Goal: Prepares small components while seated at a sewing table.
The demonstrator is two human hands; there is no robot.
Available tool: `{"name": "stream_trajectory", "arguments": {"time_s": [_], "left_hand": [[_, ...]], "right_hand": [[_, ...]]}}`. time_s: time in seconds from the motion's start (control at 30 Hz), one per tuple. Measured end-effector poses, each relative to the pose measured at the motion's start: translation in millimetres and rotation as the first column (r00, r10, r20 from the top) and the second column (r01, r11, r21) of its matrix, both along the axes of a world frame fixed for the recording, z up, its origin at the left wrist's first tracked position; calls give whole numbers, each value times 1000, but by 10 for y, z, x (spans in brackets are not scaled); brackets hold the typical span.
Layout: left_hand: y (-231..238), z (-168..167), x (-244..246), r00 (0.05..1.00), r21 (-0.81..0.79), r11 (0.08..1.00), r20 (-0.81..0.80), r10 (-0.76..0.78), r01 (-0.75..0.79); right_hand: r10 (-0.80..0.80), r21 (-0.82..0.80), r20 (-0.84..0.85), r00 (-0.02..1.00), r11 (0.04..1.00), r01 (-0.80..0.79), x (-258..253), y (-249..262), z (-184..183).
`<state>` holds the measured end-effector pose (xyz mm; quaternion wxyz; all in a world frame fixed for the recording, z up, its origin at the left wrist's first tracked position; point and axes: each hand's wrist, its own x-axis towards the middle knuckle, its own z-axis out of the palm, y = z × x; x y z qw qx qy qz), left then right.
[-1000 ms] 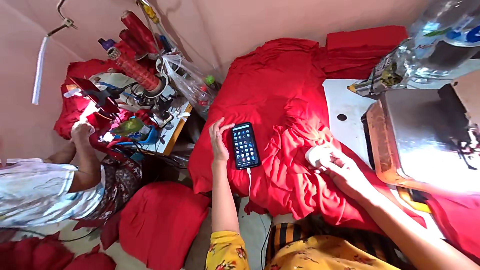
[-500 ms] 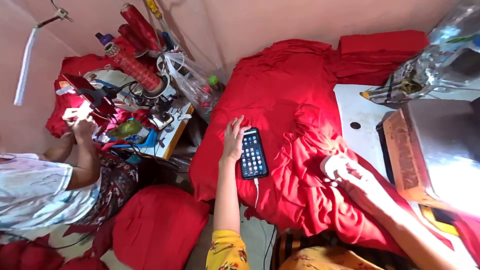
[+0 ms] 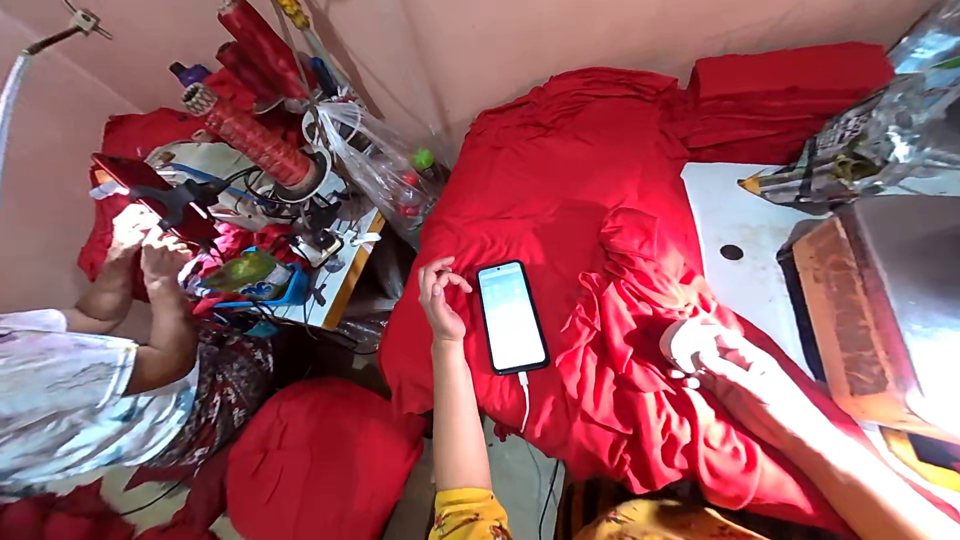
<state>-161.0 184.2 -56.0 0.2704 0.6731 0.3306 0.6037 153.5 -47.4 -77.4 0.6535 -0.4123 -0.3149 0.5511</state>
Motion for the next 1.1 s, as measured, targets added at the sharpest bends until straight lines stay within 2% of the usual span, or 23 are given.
{"name": "stream_trajectory", "arguments": {"time_s": [0.2, 0.33, 0.47, 1.1], "left_hand": [[-29, 55, -11, 993, -99, 995, -119, 2, -14], [-49, 102, -44, 957, -347, 937, -283, -67, -37], [-76, 181, -21, 950, -472, 880, -296, -98, -57], [4, 89, -146, 890, -473, 880, -383, -249, 43]], "right_hand": [[15, -7, -15, 1000, 1000, -15, 16, 9, 3], [9, -10, -20, 1000, 1000, -10, 21, 5, 10], [21, 0, -16, 1000, 1000, -21, 20, 13, 28], [16, -17, -46, 999, 1000, -16, 21, 18, 27]]}}
